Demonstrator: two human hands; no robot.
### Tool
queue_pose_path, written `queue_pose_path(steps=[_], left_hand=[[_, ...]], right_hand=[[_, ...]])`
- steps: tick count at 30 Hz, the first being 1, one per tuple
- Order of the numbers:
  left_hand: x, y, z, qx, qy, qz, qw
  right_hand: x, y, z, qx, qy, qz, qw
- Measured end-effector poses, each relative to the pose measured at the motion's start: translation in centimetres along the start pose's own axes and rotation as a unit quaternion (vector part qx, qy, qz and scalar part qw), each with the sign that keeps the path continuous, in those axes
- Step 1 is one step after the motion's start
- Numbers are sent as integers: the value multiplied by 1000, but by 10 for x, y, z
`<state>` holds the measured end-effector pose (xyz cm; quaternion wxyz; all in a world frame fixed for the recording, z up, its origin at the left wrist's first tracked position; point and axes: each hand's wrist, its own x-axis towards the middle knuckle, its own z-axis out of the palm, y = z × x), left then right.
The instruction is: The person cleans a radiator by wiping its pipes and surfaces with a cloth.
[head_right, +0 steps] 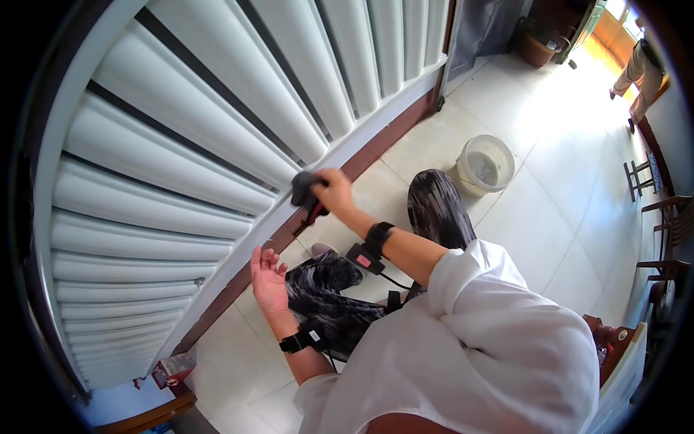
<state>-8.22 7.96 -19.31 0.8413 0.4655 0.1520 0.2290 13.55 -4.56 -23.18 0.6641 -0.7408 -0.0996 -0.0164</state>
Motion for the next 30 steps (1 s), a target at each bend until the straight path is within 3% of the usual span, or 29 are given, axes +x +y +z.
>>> queue_pose_path(steps=[5,9,11,12,13,14,15,19,22,24,27,30], left_hand=[[-6,1,-12,-30,5,27,999],[-1,3,-9,-17,26,19,999],[1,1,-10,-22,10,8,1000],[2,1,-9,-21,11,8,1000],[2,2,-8,-18,4,4,1000],[1,3,-9,-14,0,0,1000],[0,3,-8,-11,5,0,1000],[-1,4,-7,-23,14,-7,1000],[2,7,7,123,54,-37,990],[6,5,33,195,63,15,979],[10,-8,65,262,44,36,963],[13,-40,96,280,24,-2,960]], right_hand=[[69,38,-26,114,259,148,948],[39,-17,11,48,163,280,945],[16,-3,38,13,96,297,950],[6,-6,38,130,-46,353,925],[-4,-8,36,243,-188,398,864],[-14,-8,30,326,-252,416,811],[-19,-19,19,327,-256,420,807],[-9,-49,-28,365,-313,341,808],[6,-69,-64,269,-373,291,839],[11,-79,-75,212,-411,225,858],[19,-64,-78,193,-415,156,875],[19,-38,-79,126,-374,90,915]])
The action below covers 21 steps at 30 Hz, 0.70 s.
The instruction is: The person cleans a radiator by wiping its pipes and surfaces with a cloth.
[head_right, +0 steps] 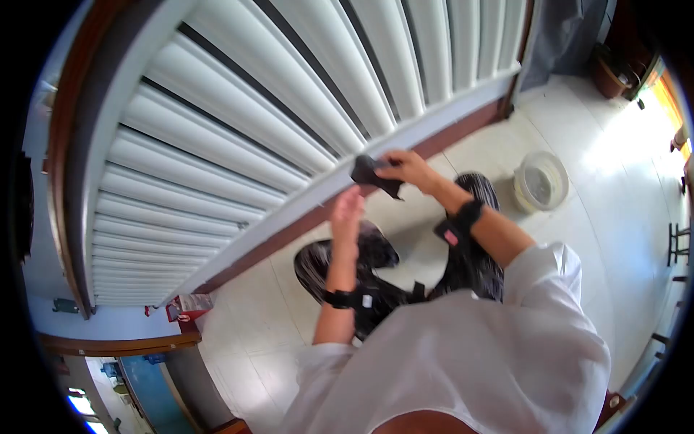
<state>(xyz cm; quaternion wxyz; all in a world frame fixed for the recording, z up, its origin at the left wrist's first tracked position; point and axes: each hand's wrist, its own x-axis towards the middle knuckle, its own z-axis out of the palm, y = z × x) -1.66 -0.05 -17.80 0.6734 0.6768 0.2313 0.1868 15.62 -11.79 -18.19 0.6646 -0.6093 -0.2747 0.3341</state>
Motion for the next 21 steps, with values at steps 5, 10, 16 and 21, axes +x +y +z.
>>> queue_pose_path(steps=[5,10,16,21], left_hand=[[-5,14,55,-114,-20,-142,983],[21,-4,43,-287,84,-57,952],[52,207,-6,178,210,404,872],[104,321,3,525,384,574,498]], right_hand=[[-10,1,7,51,-35,-11,998],[-23,-32,-1,197,27,-50,979],[-20,-30,-24,250,199,-28,947],[-24,-32,-19,227,151,-26,962]])
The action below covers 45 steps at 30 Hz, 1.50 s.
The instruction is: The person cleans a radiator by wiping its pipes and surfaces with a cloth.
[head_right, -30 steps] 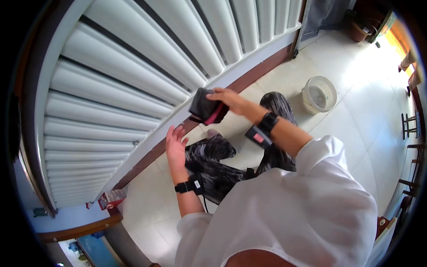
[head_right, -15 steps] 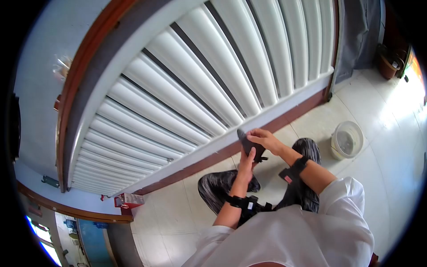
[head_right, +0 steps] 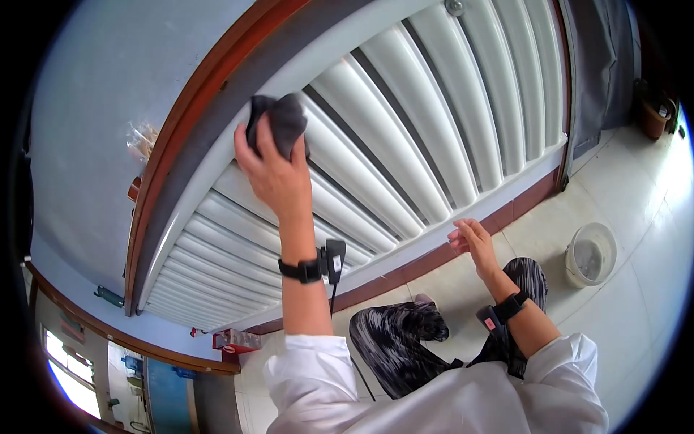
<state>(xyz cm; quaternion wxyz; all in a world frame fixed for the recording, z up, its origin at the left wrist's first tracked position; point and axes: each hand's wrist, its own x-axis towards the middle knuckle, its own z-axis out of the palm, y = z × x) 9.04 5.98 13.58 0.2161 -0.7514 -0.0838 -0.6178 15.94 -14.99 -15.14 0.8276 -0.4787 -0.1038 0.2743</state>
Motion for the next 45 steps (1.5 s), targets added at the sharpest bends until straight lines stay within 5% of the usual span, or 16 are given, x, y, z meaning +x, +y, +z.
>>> queue_pose_path(steps=[4,8,18,26,31,36,39,45], left_hand=[[-31,6,16,122,-18,76,989],[-103,9,18,107,-96,29,989],[-35,18,35,107,12,-2,994],[-195,23,25,88,-188,103,973],[-120,14,17,88,-160,110,977],[-11,13,27,117,-21,163,979],[-40,18,34,85,-54,186,977],[-196,35,46,27,-277,338,899]], right_hand=[[4,0,4,-36,7,-10,999],[4,3,6,-64,-8,14,998],[3,8,10,-89,-22,14,996],[5,16,13,-122,-38,6,992],[8,27,11,-137,-30,12,990],[2,22,11,-135,-20,12,991],[-6,13,8,-135,-2,19,991],[-2,4,-2,-150,2,-2,989]])
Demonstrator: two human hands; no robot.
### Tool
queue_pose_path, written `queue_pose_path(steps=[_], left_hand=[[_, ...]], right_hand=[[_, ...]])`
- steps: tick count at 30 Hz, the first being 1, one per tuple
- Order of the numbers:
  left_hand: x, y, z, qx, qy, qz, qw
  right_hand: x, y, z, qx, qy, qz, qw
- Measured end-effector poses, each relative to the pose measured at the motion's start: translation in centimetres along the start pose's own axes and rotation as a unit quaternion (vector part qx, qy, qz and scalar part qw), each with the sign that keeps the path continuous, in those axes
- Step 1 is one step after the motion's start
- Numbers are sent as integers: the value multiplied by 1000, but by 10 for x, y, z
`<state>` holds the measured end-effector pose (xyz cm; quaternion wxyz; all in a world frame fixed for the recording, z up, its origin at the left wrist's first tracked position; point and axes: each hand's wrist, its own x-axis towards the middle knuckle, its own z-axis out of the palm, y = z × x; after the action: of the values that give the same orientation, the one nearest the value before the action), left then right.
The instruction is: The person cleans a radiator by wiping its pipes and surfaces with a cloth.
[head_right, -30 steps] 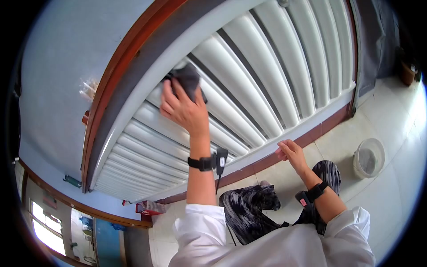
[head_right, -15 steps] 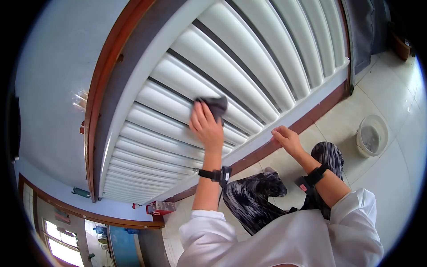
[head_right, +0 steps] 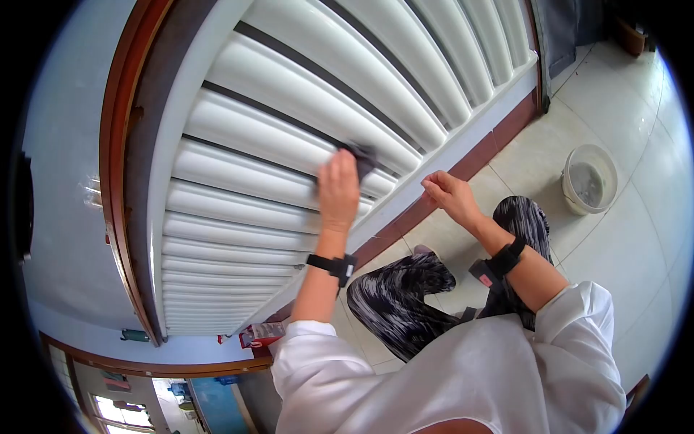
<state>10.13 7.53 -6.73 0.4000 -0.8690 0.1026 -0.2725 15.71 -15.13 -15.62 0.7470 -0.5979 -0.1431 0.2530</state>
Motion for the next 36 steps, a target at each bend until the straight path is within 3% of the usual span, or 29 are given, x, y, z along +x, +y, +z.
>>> queue_pose_path(steps=[3,5,9,12,14,15,17,19,23,36], left_hand=[[-29,35,25,-5,-42,56,998],[-45,47,37,51,-84,193,976],[-44,5,28,34,-78,223,971],[-23,-57,-9,109,-42,162,980],[0,-94,-42,106,2,66,992],[11,-110,-57,173,4,29,985],[29,-132,-65,141,94,-118,978],[41,-139,-78,106,156,-208,960],[43,-101,-52,34,205,-285,936],[-38,72,14,-104,10,-297,949]], right_hand=[[9,4,-4,-6,12,-16,1000],[10,7,-4,-12,21,-23,999],[12,18,-7,-58,44,-24,997],[16,21,-6,-73,46,-29,996],[14,24,-8,-95,43,-30,994],[14,23,-8,-99,46,-21,994],[11,21,-6,-89,38,-30,995],[15,24,-5,-84,35,-19,996],[24,40,-5,-112,43,-29,992],[36,48,7,-116,6,-56,992]])
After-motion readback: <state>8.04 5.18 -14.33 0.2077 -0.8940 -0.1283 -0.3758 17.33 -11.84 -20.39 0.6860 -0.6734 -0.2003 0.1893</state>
